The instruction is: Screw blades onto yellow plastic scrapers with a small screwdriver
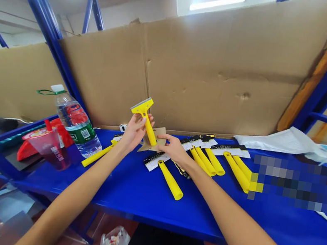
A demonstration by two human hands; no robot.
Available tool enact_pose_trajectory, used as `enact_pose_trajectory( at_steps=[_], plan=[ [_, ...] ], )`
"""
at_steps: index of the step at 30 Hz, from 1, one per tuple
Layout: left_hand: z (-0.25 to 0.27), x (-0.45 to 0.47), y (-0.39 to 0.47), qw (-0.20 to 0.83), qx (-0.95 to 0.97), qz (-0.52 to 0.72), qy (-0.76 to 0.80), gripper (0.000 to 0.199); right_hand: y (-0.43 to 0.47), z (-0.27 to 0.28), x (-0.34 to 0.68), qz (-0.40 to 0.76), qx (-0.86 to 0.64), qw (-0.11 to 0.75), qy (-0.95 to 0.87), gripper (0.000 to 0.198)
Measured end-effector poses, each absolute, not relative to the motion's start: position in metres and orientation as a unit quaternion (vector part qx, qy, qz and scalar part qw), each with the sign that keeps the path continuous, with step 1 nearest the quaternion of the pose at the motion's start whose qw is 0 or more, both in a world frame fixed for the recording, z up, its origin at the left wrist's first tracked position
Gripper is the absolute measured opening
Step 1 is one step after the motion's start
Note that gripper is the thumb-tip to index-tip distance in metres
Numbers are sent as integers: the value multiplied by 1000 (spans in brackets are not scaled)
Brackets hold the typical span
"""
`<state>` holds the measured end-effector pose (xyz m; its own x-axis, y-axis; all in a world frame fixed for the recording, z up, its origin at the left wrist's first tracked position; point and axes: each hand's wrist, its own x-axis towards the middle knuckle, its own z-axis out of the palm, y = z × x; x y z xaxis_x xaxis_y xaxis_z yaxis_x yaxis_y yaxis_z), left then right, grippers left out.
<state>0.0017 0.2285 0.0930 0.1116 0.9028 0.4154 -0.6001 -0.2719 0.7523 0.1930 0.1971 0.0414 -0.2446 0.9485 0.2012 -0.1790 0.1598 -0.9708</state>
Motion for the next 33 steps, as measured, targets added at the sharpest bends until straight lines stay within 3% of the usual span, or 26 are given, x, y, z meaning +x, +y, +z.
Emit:
enact_pose_trajectory(
  at_steps=[7, 10, 13, 15, 19, 22, 26, 33],
  plan=[
    [90, 3, 228, 571, 506, 614, 201, 56, 193, 57, 197, 653, -237, 570, -438, 28],
    [84, 4, 229, 552, 537, 595, 233, 58, 194, 62, 201, 648, -210, 597, -424, 30],
    [78, 7, 232, 543, 520, 606, 260, 58, 197, 57, 201, 594, -246, 618, -452, 63],
    [75, 9, 233, 553, 501, 607, 275, 59, 200, 49, 198, 536, -301, 617, -491, 75],
    [74, 11, 230, 578, 497, 591, 264, 63, 200, 38, 193, 474, -380, 544, -579, 50],
    [78, 10, 226, 577, 510, 586, 250, 62, 193, 41, 190, 505, -326, 501, -623, 48],
    [84, 9, 224, 558, 520, 600, 244, 61, 186, 49, 186, 473, -302, 537, -629, 48],
    [83, 11, 226, 570, 413, 639, 310, 78, 191, 43, 193, 255, -370, 596, -665, 34]
  ],
)
